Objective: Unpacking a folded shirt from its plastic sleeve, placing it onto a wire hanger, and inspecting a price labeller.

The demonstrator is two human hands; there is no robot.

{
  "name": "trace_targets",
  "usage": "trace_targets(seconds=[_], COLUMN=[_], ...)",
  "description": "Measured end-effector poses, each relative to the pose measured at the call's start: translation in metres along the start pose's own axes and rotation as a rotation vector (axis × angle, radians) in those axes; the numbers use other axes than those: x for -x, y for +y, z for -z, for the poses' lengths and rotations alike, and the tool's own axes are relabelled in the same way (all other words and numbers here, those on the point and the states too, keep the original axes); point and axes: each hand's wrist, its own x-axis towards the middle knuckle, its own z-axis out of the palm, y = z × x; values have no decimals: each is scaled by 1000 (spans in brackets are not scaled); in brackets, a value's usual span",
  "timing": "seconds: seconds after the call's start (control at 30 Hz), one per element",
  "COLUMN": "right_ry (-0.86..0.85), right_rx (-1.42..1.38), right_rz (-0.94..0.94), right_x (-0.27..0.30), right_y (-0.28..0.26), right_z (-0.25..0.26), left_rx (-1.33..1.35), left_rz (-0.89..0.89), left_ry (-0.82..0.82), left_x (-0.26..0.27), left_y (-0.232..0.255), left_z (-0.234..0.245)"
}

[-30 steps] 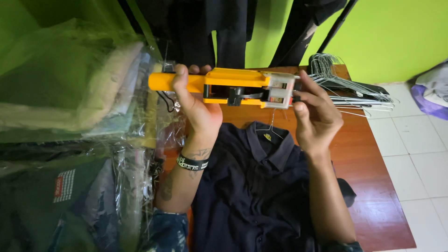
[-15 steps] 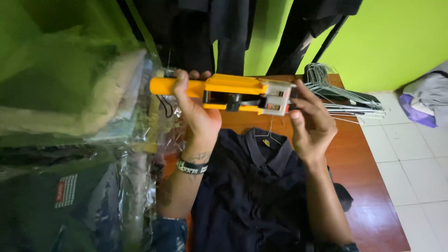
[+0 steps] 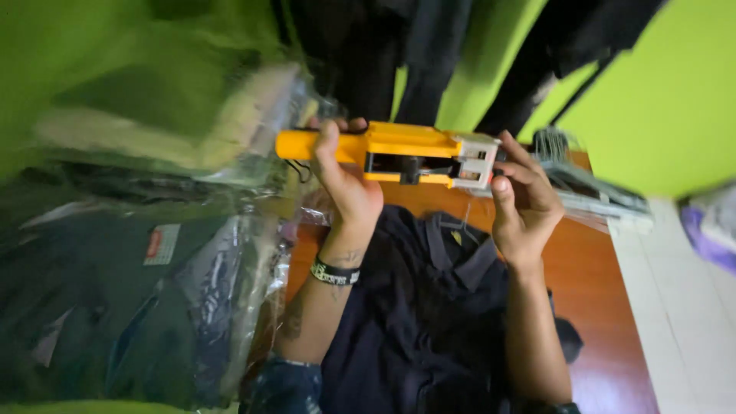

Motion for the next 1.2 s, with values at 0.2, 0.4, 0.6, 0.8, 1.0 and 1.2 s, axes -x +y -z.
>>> trace_targets(seconds=[0.2,0.4,0.6,0.8,1.0,1.2], right_ry=[-43,-7,-3,33,26,8], right_rx=[-104,-69,12,12,36,45], right_rz=[-14,-51,29,7,-78,-44], right_x=[-7,0,-5,-11,-2,1], right_y=[7,-3,-1,7,-8,-21], right_z=[-19,-17,-16,-14,-2,-1], left_rx=[-24,1,47,38,15,-15], left_rz=[-76,0,21,13,62,66], left_ry=[70,28,-5,5,-6,-2], left_x=[-8,-16,-17,-20,-6,2], left_y=[18,5,6,1,6,14], left_z=[12,24,19,15,5,1])
